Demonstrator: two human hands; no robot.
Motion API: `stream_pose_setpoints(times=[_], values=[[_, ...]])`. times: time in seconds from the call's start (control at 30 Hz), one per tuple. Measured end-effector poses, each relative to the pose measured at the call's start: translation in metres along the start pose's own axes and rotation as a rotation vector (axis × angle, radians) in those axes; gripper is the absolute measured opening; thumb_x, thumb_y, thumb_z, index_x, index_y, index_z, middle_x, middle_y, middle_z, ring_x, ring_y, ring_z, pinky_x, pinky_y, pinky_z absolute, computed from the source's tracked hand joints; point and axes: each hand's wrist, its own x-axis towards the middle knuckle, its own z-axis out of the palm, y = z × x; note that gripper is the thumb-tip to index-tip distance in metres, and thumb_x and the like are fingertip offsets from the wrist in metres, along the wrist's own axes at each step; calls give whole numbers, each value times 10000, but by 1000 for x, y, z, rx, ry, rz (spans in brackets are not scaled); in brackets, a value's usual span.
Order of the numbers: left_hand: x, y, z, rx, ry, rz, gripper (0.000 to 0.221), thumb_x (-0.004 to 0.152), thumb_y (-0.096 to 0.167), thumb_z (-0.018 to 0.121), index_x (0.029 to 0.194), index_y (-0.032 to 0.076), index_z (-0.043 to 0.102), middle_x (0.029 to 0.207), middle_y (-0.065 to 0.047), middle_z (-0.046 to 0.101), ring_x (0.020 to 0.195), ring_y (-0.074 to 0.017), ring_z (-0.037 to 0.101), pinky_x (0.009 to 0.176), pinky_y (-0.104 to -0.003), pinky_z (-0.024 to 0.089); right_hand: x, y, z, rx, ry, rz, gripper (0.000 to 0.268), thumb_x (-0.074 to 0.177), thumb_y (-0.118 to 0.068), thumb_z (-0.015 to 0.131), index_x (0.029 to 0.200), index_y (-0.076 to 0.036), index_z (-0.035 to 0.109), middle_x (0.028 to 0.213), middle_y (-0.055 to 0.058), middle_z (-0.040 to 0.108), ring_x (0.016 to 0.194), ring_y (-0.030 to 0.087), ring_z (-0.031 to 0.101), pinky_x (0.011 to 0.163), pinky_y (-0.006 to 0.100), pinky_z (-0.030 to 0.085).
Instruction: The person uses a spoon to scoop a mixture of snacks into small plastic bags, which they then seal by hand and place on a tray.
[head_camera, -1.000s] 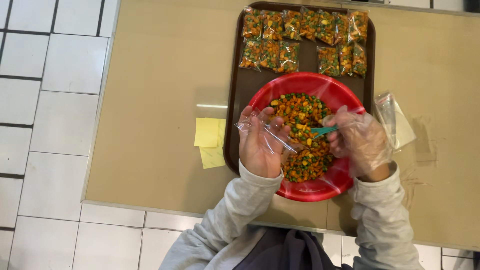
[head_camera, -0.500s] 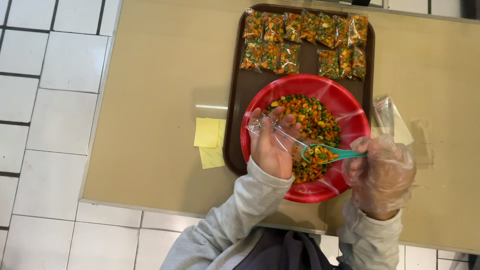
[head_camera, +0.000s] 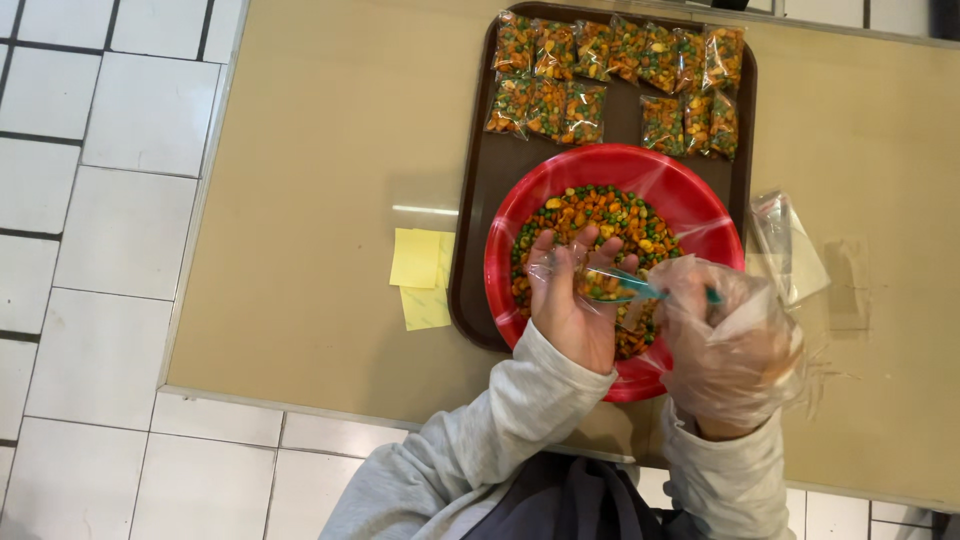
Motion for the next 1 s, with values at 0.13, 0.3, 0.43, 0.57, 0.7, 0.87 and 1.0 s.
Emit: stream_pose_setpoints(times=[0.13, 0.3, 0.43, 0.57, 0.7, 0.87, 1.0], values=[[7, -4, -11, -80, -42, -62, 293, 995, 215, 625, 1245, 220, 473, 1195, -180, 653, 1011, -355, 676, 878, -565, 572, 18, 37, 2, -205, -249, -278, 552, 1033, -541, 397, 657, -179, 576, 556, -31, 510, 505, 182, 491, 531, 370, 387], [17, -11, -26, -143, -87, -45, 205, 1073, 203, 549, 1272, 190, 504, 1255, -242, 647, 1114, -402, 669, 983, -606, 559, 24, 56, 16, -108, -285, -174, 500, 1034, -498, 434, 710, -154, 598, 580, 7, 540, 521, 195, 524, 523, 368, 420], [20, -4, -22, -147, -85, -66, 171, 1076, 197, 552, 1241, 170, 517, 1251, -243, 653, 1119, -403, 669, 985, -592, 562, 32, 70, 26, -29, -318, -98, 460, 1036, -464, 464, 752, -135, 616, 600, 38, 565, 533, 205, 552, 516, 367, 446], [25, 10, -20, -175, -120, -82, 148, 1071, 172, 563, 1216, 139, 559, 1295, -263, 635, 1189, -421, 636, 1046, -582, 536, 38, 83, 39, 45, -357, -14, 421, 1037, -429, 494, 794, -116, 634, 620, 69, 589, 545, 216, 579, 510, 365, 473], [27, 21, -20, -143, -167, -61, 179, 1070, 159, 546, 1247, 141, 566, 1359, -293, 591, 1251, -447, 596, 1082, -599, 503, 43, 91, 45, 120, -386, 68, 383, 1038, -395, 524, 836, -97, 653, 639, 99, 614, 558, 226, 606, 504, 364, 499], [21, 31, -21, -90, -184, -84, 183, 1071, 157, 542, 1249, 148, 577, 1372, -276, 591, 1261, -439, 591, 1077, -584, 515, 46, 100, 53, 216, -417, 178, 338, 1040, -353, 562, 889, -73, 676, 664, 137, 645, 573, 239, 641, 496, 361, 532], [20, 34, -26, -43, -230, -78, 194, 1085, 149, 511, 1273, 160, 556, 1382, -278, 586, 1259, -432, 596, 1058, -565, 537, 50, 102, 62, 293, -451, 255, 305, 1041, -319, 593, 932, -54, 694, 683, 167, 670, 585, 249, 668, 489, 359, 558]])
